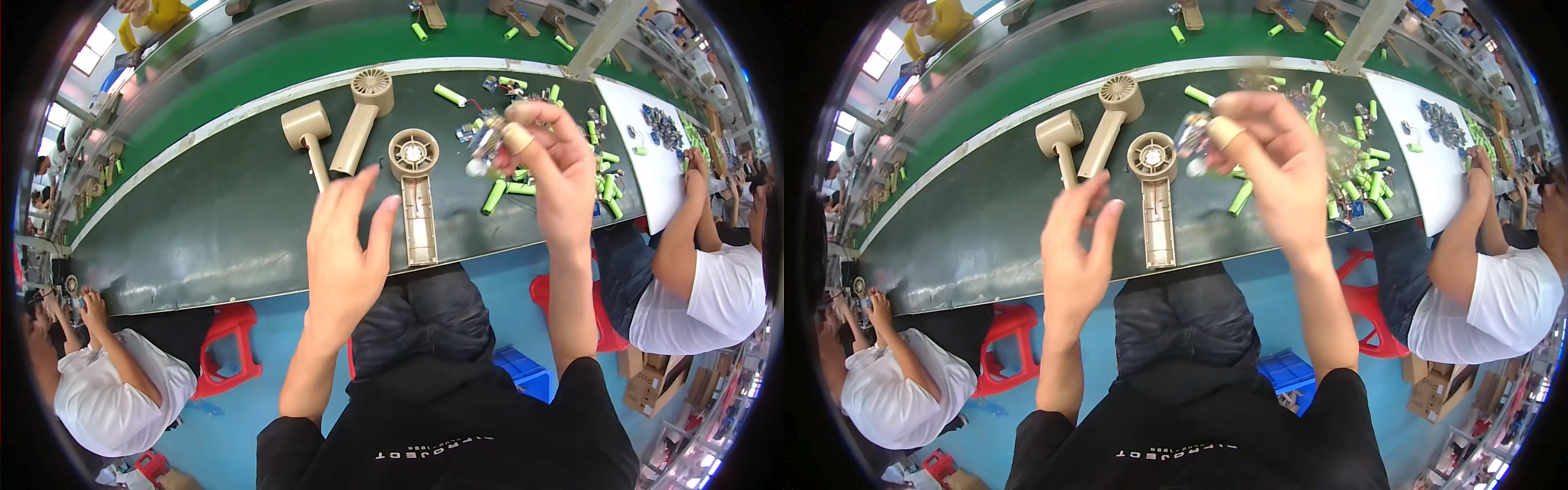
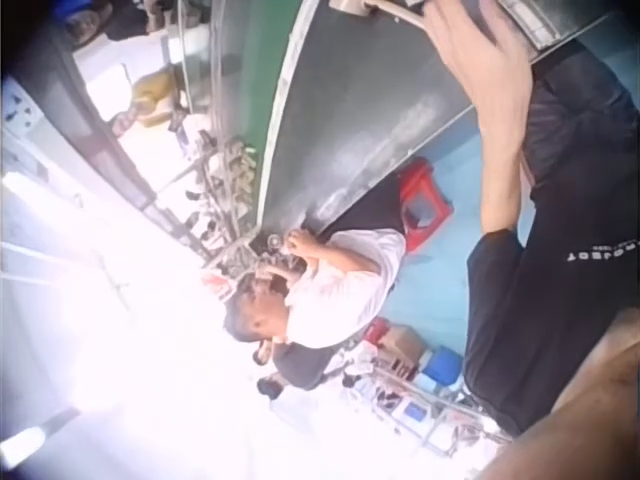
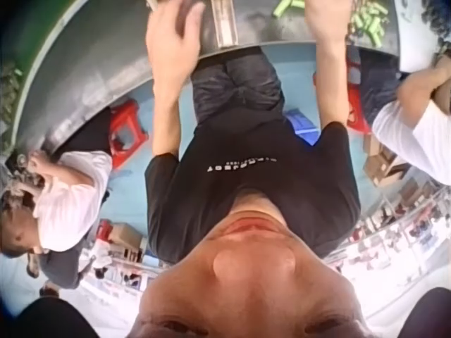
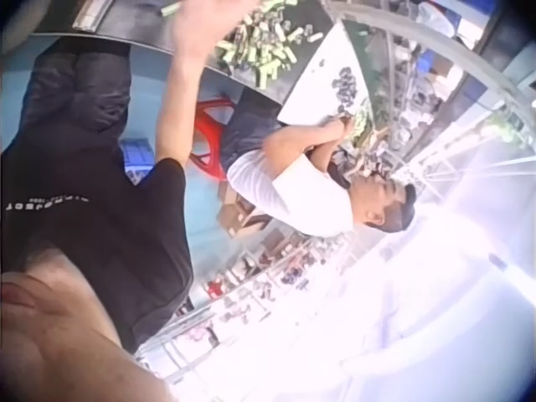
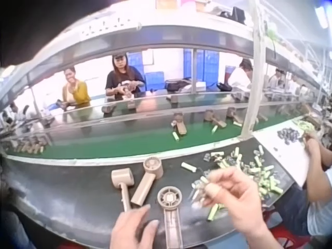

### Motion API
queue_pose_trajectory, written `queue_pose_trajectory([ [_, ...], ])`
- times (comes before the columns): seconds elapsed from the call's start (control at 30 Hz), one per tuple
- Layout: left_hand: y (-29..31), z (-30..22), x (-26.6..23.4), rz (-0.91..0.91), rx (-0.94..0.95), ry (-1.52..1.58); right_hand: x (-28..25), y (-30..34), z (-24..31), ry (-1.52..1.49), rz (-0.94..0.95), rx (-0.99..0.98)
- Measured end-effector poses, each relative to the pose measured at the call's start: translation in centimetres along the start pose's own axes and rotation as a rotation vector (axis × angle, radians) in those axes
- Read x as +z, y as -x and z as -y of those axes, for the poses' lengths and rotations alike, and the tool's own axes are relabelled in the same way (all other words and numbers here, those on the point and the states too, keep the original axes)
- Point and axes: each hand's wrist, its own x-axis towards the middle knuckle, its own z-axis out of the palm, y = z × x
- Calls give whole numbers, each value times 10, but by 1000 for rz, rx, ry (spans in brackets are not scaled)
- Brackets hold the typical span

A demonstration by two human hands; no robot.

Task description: Assembling portable handheld fans by inserting batteries and circuit boards into plastic housings.

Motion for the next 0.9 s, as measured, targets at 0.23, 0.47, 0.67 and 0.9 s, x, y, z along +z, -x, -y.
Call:
queue_pose_trajectory([
  [0.23,8,-15,5,-67,-31,754,38,32,-15,108,197,-60],
  [0.47,1,12,10,80,257,-117,11,40,-62,238,126,168],
  [0.67,-7,25,30,111,311,-344,13,39,-73,258,155,111],
  [0.9,-17,16,28,61,-362,467,33,34,-91,515,165,-311],
])
